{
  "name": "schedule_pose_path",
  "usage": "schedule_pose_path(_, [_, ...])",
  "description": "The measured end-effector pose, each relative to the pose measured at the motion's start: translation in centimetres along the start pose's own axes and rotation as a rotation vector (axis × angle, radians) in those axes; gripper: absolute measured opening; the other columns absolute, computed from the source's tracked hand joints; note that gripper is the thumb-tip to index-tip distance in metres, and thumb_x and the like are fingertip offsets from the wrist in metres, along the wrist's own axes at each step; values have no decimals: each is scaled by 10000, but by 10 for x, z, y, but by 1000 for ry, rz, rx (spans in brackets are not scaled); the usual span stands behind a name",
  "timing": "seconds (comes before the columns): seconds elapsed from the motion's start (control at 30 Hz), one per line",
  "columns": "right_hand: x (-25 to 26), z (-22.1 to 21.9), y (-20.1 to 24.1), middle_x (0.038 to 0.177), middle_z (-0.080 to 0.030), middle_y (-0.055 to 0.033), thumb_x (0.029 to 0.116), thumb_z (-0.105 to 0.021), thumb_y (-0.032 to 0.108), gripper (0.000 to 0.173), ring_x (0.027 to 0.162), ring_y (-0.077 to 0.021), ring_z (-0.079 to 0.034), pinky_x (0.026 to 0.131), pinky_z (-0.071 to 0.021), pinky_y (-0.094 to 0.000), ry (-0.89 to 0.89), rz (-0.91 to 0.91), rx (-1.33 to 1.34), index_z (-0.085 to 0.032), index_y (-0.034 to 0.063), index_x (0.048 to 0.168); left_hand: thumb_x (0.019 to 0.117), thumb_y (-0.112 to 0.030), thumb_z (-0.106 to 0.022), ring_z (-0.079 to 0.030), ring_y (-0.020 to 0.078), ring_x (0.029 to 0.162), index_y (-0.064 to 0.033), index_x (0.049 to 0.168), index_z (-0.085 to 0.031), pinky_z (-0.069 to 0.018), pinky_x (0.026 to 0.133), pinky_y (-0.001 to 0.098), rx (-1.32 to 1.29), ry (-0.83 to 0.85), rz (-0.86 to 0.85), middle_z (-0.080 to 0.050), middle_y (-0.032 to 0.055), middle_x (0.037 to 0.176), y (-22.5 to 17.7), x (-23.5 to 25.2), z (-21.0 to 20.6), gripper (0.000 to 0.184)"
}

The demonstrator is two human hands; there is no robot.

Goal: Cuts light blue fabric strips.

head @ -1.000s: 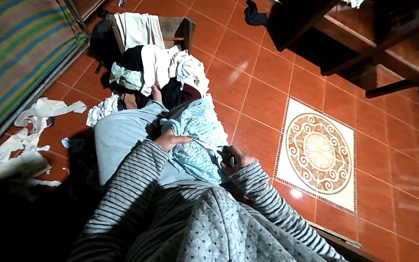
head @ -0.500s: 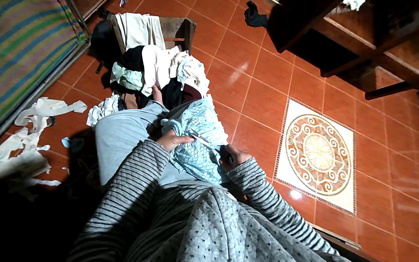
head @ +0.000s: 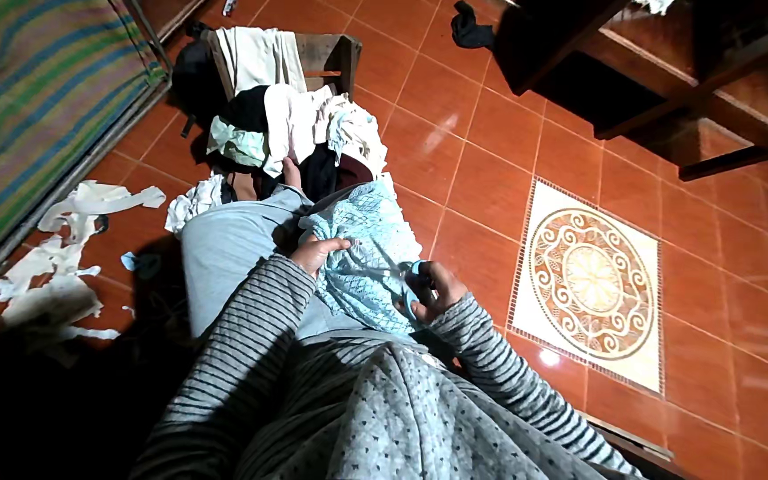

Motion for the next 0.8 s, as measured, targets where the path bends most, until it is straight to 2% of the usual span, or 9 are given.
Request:
schedule_pose_path(0.1, [-10,-4,1,1028,-700,-274,650,-842,168,547,939,-429,-693,819,-577,-530,-69,181,-67,-666,-101,1093,945,-30,-617,-652,264,1012,25,1304,-549,-549,880,457,-30,-87,77,-656,199,1134,8,5,2,370])
schedule_pose_path(0.2, [-13,-8,10,935,-725,-249,701,-774,30,390,849,-419,-725,759,-582,-575,-17,125,-69,-685,-84,1063,971,-47,-510,-664,204,790,-10,1089,-597,-567,705,376,-136,-115,125,-662,125,899,10,1,-7,151])
schedule_pose_path(0.3, [-14,-9,22,845,-710,-202,703,-755,6,379,746,-343,-705,691,-571,-541,158,74,55,-668,-65,1065,977,-87,-422,-634,186,703,-53,978,-564,-545,626,365,-248,-99,120,-626,88,800,10,-3,-13,146])
schedule_pose_path(0.37, [-21,-14,34,789,-687,-162,716,-729,-3,353,688,-261,-672,643,-555,-465,305,74,223,-646,-62,1054,1010,-182,-430,-667,165,738,-75,1023,-596,-567,647,348,-251,-70,51,-670,76,838,6,-5,-12,198])
schedule_pose_path(0.43, [-28,-25,46,766,-668,-119,748,-700,14,263,683,-183,-646,643,-542,-395,410,63,350,-647,-44,999,1070,-263,-486,-678,173,916,-54,1215,-617,-576,808,363,-140,18,23,-693,95,1011,0,-12,-10,285])
schedule_pose_path(0.5, [-30,-28,56,786,-674,-152,792,-702,5,224,708,-209,-652,677,-541,-412,467,53,352,-661,-62,1001,1026,-142,-566,-678,182,963,-20,1223,-614,-569,871,373,-98,64,32,-697,112,1043,-1,-17,-11,237])
schedule_pose_path(0.63, [-26,-33,52,784,-668,-129,764,-714,34,251,707,-177,-648,665,-539,-386,439,32,369,-651,-46,993,916,50,-542,-664,184,852,-3,1118,-588,-566,764,360,-126,-58,65,-661,116,936,2,-15,-6,214])
schedule_pose_path(0.73, [-25,-29,57,802,-664,-97,800,-702,2,179,738,-124,-633,699,-530,-337,514,-48,433,-650,-52,962,1018,-76,-399,-659,164,761,-43,1039,-592,-558,676,342,-179,-102,115,-658,87,849,7,-12,-9,197])
schedule_pose_path(0.8, [-27,-28,58,757,-637,19,796,-684,6,100,704,-19,-603,648,-509,-236,533,-81,584,-639,18,885,999,-131,-406,-671,175,776,-58,1032,-597,-565,668,364,-256,-111,73,-673,89,861,12,-6,-9,208])
Point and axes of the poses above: each hand's wrist, its own x-axis towards the middle knuckle, its own z-axis out of the back of the hand, y = z × x, the point moved 5 cm from there along x, towards the middle knuckle
